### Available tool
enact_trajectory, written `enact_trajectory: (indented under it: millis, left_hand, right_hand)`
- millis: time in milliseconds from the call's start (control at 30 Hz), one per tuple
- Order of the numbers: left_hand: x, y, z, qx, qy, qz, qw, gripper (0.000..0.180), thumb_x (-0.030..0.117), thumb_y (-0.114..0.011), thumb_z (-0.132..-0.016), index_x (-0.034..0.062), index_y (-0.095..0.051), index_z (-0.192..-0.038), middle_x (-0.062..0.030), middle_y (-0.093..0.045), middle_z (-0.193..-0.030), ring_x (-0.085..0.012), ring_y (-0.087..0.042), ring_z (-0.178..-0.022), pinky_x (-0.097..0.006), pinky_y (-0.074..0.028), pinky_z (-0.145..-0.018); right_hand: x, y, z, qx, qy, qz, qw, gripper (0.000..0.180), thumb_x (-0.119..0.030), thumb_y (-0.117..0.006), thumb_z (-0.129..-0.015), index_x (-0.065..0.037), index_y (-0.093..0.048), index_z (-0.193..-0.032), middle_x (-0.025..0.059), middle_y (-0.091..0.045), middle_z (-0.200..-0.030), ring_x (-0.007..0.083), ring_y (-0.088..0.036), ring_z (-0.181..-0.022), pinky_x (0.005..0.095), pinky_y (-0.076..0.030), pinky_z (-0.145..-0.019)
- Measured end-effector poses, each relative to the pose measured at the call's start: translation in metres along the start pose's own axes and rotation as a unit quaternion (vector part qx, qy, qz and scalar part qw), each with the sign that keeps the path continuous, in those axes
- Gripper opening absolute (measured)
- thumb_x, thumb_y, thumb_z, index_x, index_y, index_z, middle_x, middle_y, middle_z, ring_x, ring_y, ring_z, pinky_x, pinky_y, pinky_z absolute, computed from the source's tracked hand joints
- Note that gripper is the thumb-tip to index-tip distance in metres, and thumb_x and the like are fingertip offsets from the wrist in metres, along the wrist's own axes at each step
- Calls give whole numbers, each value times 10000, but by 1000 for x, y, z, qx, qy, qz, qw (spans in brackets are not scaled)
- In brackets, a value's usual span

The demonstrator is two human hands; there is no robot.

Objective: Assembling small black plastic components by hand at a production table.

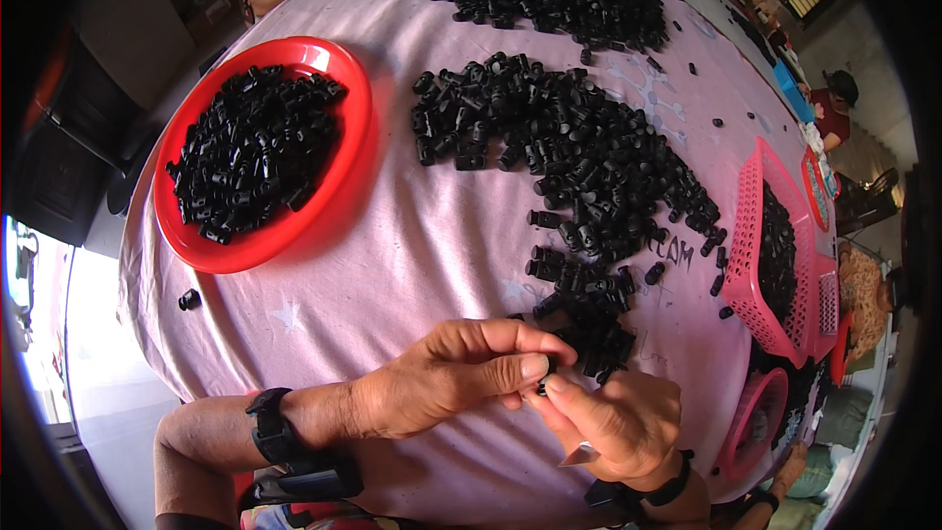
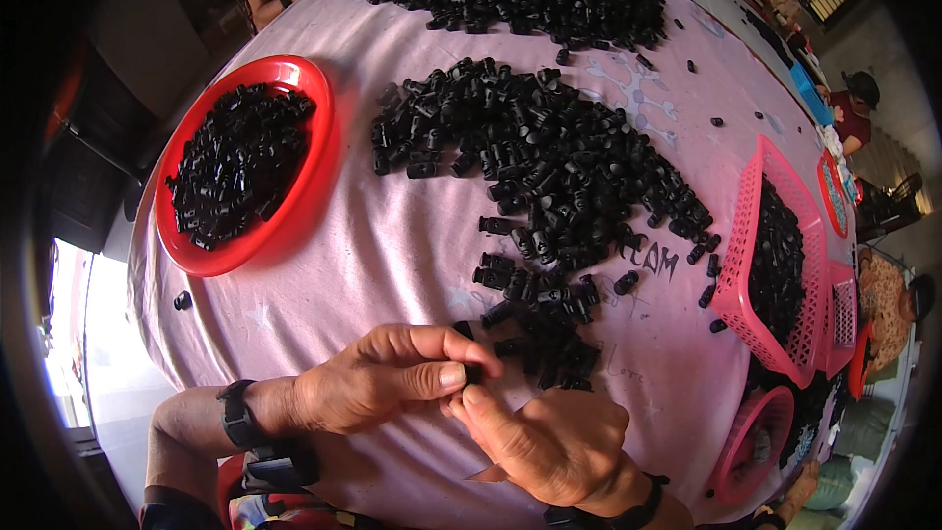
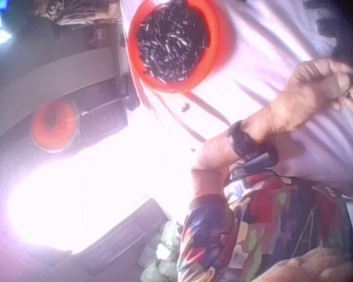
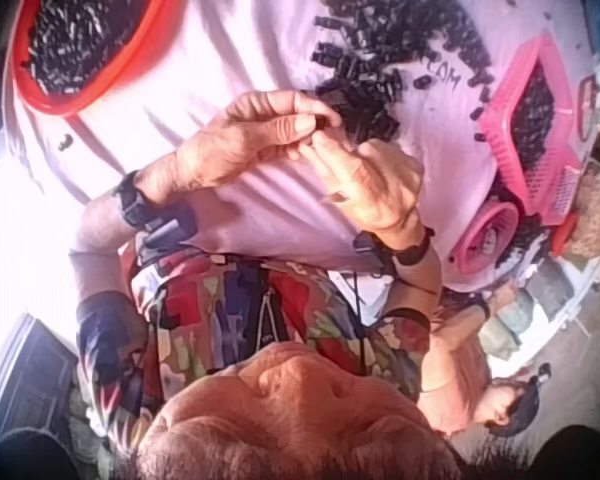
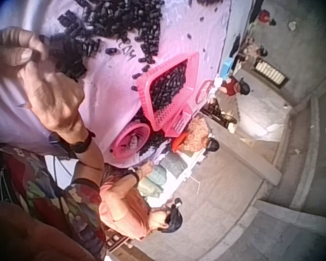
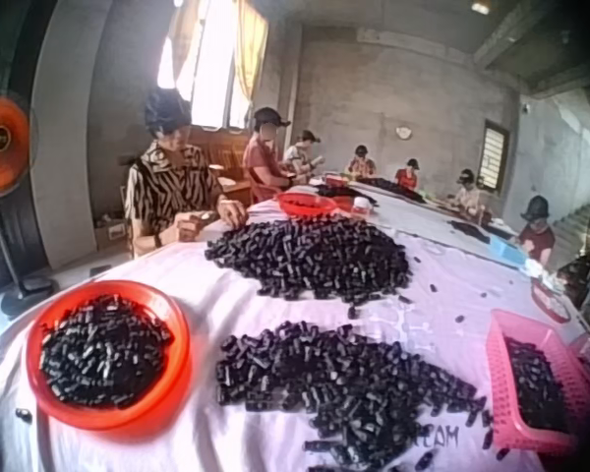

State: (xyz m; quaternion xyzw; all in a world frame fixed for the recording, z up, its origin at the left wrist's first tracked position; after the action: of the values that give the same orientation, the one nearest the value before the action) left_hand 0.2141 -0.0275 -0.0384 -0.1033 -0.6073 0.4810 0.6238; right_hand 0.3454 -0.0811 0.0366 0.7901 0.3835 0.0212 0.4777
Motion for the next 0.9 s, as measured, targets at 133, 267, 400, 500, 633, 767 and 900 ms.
enact_trajectory:
  millis: [133, 267, 400, 500, 633, 767, 900]
  left_hand:
    - [0, -4, 1, -33, 12, 29, 999, 328, 173, -512, -993, 52, -544, -1296, 16, -622, -1056, -42, -553, -977, -201, -448, -868]
    - [-1, -2, 1, -37, 23, 19, 999, 345, 163, -508, -993, 57, -526, -1321, 22, -621, -1054, -47, -554, -976, -200, -443, -863]
    - [-5, 1, 0, -51, 27, 57, 997, 357, 145, -517, -987, 64, -514, -1334, 30, -612, -1042, -38, -546, -945, -203, -439, -852]
    - [-2, -3, 2, -65, 23, 102, 992, 359, 130, -528, -978, 64, -507, -1331, 28, -602, -1049, -34, -537, -938, -208, -434, -856]
    - [-4, 1, 2, -54, 21, 115, 992, 328, 109, -540, -969, 49, -517, -1291, 4, -591, -1108, -55, -534, -986, -228, -429, -886]
    - [1, -6, 2, -54, 21, 102, 993, 301, 101, -538, -969, 41, -531, -1264, -14, -585, -1151, -77, -532, -1035, -238, -425, -911]
    - [-3, -3, 1, -63, 20, 88, 994, 302, 91, -533, -970, 36, -532, -1267, -24, -577, -1187, -84, -520, -1077, -239, -413, -936]
  right_hand:
    - [-1, 1, 1, 4, 11, 5, 1000, 413, -80, -832, -669, -108, -667, -1047, -35, -449, -565, 110, -437, -432, 253, -355, -388]
    - [-2, 2, 0, -12, 5, 4, 1000, 428, -74, -835, -662, -112, -667, -1053, -40, -450, -571, 109, -441, -438, 251, -352, -390]
    - [-2, 3, -2, 0, 7, 6, 1000, 350, -99, -847, -656, -106, -664, -954, -45, -457, -561, 108, -444, -429, 255, -350, -384]
    - [-1, 1, -3, 50, -34, -7, 998, 327, -194, -869, -657, -90, -617, -837, -35, -478, -546, 119, -457, -413, 261, -360, -382]
    - [9, -5, -8, -50, -113, -26, 992, 421, -338, -867, -664, -73, -552, -753, 6, -545, -554, 156, -541, -432, 277, -410, -396]
    - [18, -13, -2, -76, -182, -79, 977, 433, -399, -827, -706, -73, -541, -728, 37, -574, -600, 180, -602, -499, 295, -483, -450]
    - [20, -15, 0, -86, -180, -61, 978, 464, -439, -814, -707, -71, -531, -716, 40, -574, -597, 183, -604, -499, 298, -483, -446]
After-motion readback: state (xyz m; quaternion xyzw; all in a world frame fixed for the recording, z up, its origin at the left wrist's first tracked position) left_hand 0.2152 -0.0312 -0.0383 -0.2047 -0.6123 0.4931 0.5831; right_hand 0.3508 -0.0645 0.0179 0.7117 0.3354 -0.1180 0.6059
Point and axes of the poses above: each hand's wrist, its own z-axis away from the middle knuckle, its own y-axis out of the back of the hand, x = y × z, the point moved 5 cm from there along -z, towards the middle knuckle
